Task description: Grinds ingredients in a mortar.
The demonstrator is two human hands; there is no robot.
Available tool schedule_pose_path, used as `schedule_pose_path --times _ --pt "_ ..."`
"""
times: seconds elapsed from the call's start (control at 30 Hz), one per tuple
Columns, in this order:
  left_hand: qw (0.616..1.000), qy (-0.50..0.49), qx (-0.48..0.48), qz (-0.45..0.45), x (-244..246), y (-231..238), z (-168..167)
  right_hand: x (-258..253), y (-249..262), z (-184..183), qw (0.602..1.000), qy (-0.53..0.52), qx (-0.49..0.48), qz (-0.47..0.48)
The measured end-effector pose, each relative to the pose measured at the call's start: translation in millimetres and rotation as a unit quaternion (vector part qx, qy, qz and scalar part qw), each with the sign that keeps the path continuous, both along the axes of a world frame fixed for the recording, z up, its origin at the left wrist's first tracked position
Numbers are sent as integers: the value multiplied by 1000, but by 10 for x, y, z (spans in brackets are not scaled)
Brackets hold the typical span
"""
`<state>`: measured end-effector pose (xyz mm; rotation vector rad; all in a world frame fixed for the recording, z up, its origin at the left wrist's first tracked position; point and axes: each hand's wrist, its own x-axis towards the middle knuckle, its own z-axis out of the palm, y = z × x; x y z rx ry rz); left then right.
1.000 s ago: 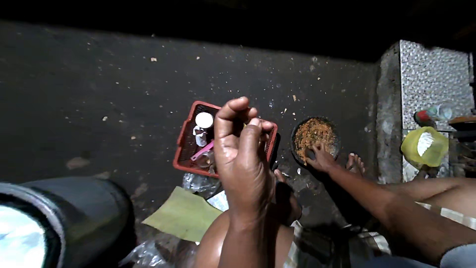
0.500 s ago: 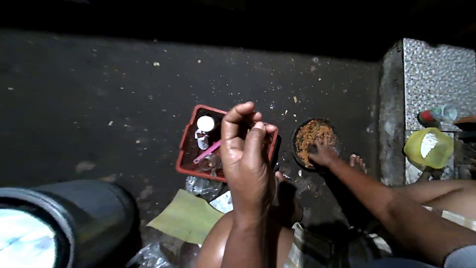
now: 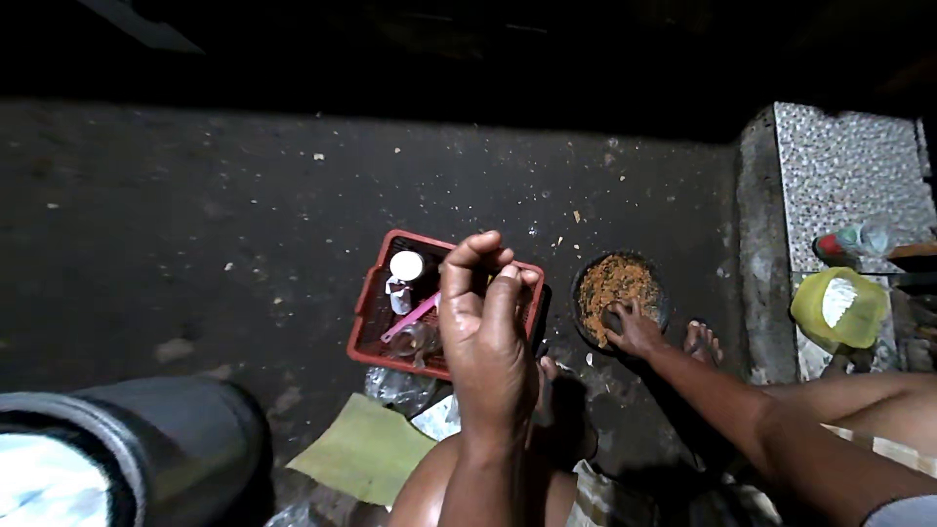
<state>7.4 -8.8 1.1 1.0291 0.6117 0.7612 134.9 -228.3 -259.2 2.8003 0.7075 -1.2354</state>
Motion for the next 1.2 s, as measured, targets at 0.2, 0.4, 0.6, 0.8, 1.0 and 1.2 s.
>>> schedule_pose_path --times 0.2,0.4,0.6,0.8,1.0,1.2 --pt "999 -12 10 -29 68 -57 -20 826 354 296 994 82 31 -64" --pt "1000 -5 6 -11 -29 -21 -23 572 102 187 995 14 9 -98" --pt "1000 -1 3 -13 4 2 -42 293 0 168 997 -21 17 -66" --pt "1000 -11 5 -23 -63 -24 -42 575 375 99 975 -16 61 -212" --pt "1000 -8 8 -5 -58 32 -31 144 -4 39 1000 -14 17 0" --pt "1000 -14 7 -8 -73 15 -23 564 292 229 990 -25 30 -133"
